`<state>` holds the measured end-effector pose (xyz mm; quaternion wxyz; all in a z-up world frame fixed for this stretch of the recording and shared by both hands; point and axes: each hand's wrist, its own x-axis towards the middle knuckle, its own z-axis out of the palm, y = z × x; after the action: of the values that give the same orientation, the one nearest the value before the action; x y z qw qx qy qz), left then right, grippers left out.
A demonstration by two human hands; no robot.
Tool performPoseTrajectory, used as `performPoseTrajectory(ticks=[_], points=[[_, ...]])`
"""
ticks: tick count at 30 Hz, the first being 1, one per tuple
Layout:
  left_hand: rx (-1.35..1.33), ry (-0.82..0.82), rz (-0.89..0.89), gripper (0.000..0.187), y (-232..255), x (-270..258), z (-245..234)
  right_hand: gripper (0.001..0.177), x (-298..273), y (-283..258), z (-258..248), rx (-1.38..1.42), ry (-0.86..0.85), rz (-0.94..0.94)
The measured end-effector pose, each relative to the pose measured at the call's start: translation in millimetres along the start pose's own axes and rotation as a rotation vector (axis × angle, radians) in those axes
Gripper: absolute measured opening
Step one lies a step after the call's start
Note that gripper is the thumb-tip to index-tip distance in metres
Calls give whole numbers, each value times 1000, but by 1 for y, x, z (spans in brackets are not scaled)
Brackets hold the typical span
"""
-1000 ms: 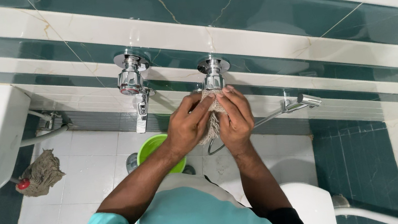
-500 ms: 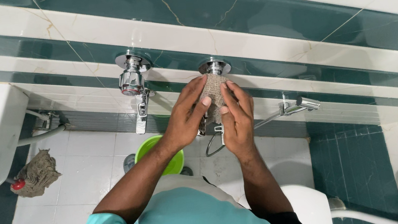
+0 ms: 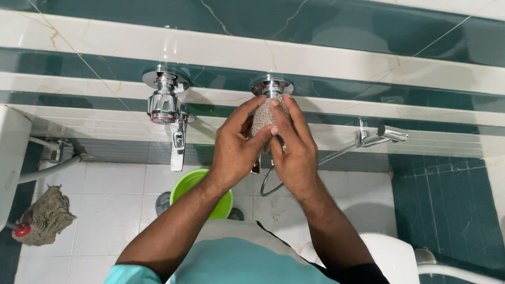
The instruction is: The person wipes the sink faucet and handles with a cloth and then cleans the shower faucet handles in the same manner.
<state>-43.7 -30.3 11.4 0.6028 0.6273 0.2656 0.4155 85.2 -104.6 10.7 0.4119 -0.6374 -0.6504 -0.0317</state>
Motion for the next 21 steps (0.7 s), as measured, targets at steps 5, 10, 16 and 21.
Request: performPoseTrajectory(ticks=[5,10,16,21], points=[[255,143,245,47,0,-16,3,50,-13,3,1,14,97,-20],[442,139,310,34,-2,-31,10,36,-28,6,4,-7,171,69],[401,136,407,50,-5,-38,17,53,-27,-14,10,-42,139,-74],[362,90,316,53,-19,-14,14,54,-3,-6,9,-36,42,-58]])
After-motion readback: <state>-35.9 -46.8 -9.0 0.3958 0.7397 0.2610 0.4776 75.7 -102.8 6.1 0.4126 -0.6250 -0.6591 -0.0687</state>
